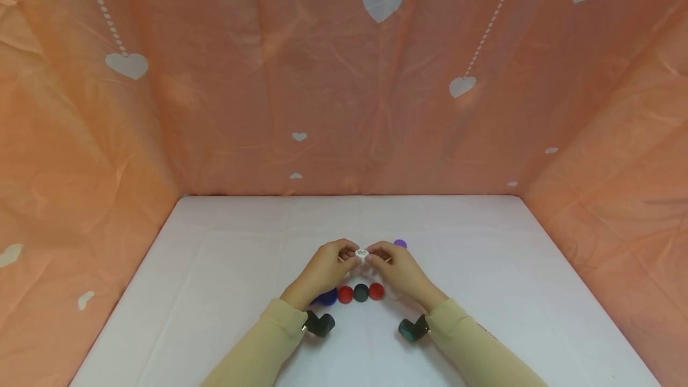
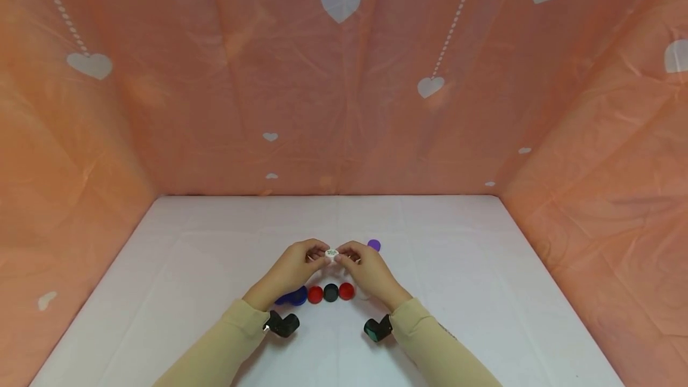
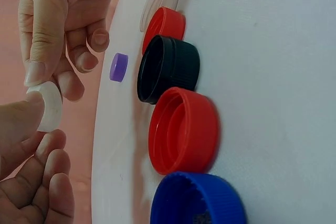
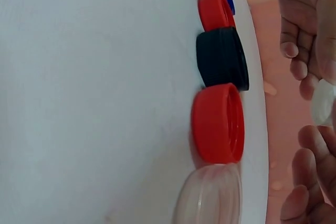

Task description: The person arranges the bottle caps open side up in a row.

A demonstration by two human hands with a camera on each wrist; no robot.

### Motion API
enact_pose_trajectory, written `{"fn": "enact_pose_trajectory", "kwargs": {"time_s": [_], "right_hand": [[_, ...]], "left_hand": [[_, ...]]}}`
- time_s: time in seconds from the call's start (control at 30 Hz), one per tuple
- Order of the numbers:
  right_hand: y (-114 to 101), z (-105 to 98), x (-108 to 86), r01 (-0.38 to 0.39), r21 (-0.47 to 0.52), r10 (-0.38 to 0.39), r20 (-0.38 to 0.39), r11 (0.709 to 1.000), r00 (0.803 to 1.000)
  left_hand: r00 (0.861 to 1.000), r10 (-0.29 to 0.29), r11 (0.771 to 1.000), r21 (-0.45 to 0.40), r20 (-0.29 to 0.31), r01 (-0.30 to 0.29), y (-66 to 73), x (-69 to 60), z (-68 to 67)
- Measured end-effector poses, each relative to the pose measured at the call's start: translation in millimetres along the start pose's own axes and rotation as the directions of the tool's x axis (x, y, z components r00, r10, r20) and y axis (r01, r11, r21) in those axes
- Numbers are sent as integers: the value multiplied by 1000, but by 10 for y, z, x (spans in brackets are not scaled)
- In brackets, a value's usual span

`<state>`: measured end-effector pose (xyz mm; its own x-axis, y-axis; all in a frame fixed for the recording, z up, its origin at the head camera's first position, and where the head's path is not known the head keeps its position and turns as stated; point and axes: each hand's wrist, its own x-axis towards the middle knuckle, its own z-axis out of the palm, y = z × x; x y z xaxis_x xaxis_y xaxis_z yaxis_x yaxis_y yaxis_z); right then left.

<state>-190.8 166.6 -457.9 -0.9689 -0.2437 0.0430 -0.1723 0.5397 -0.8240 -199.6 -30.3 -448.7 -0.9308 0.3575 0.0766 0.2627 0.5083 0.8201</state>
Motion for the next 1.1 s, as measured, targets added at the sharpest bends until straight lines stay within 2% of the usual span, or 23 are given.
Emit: {"fn": "enact_pose_trajectory", "kwargs": {"time_s": [0.23,0.53,0.97,1.1], "right_hand": [[0,4,3,-1,-3,1,-8,1000,1000],[-47,-8,-18,-21,-18,20,-62,1000,998],[-9,-10,-13,-30,-17,29,-55,999,998],[-7,-13,-20,2,-3,-2,-52,1000,999]], "left_hand": [[1000,15,1000,0,-15,-15,5,-4,-18],[999,20,1000,-4,-32,-20,-4,9,3],[998,37,999,-35,-49,-38,6,-1,19],[998,38,997,-65,-50,-41,17,-3,26]]}}
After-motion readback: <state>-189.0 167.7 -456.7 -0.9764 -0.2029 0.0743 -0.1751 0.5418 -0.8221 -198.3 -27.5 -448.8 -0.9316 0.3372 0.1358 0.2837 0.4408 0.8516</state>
